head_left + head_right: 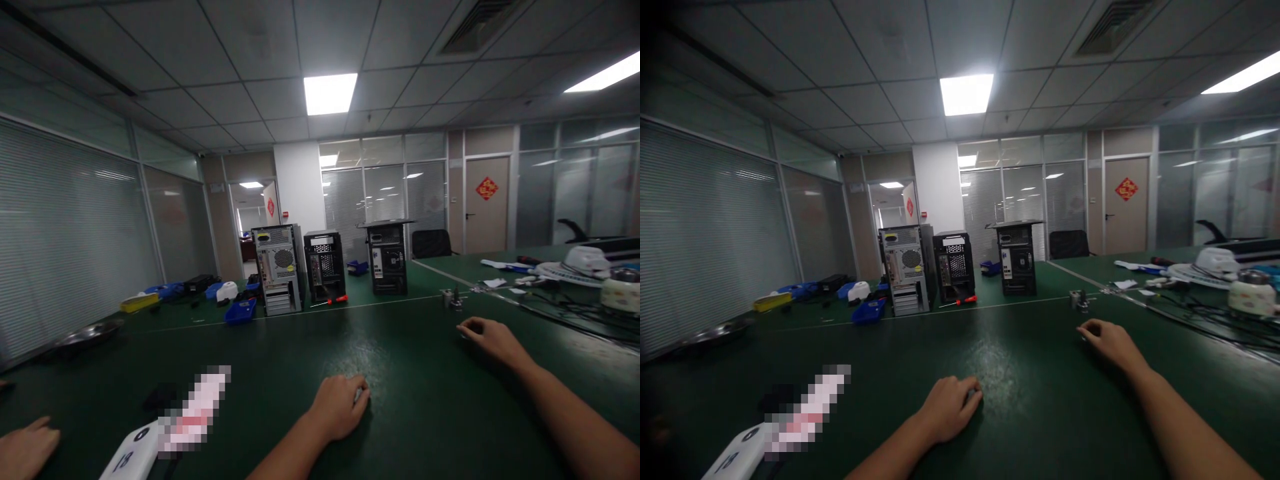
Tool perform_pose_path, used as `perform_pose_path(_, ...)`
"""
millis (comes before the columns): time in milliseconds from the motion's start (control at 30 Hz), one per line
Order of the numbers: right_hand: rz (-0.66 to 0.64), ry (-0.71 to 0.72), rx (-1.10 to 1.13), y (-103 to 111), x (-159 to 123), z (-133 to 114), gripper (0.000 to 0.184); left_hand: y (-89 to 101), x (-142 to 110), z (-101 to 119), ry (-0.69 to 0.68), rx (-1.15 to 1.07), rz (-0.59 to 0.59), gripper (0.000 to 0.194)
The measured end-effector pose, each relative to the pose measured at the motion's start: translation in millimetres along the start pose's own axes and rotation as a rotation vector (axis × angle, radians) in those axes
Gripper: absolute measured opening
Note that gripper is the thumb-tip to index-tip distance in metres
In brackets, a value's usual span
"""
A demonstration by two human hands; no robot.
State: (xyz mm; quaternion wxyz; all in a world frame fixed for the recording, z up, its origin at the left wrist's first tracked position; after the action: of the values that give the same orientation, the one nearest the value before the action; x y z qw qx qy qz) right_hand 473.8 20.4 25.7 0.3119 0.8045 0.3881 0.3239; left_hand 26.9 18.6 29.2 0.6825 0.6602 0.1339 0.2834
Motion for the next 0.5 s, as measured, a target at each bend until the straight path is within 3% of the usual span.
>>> perform_pose_path(500,0.017,0.002,0.000,-3.7,5.7,9.3,0.047,1.2,-0.6,1.6,0.011,-0.021,-0.003,0.038)
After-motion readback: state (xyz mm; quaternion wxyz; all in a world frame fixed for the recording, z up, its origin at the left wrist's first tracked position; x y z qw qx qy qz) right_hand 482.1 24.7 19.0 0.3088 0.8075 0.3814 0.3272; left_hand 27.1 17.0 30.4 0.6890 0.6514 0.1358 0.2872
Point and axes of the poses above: each hand's wrist, its own x-axis towards the middle knuckle, its own y-axis out of the back of the hand, z = x × y, the point moved 6 cm from there along x, towards the middle knuckle, and after that the axes turned 9 degrees about -y, right-handed, at the moved point
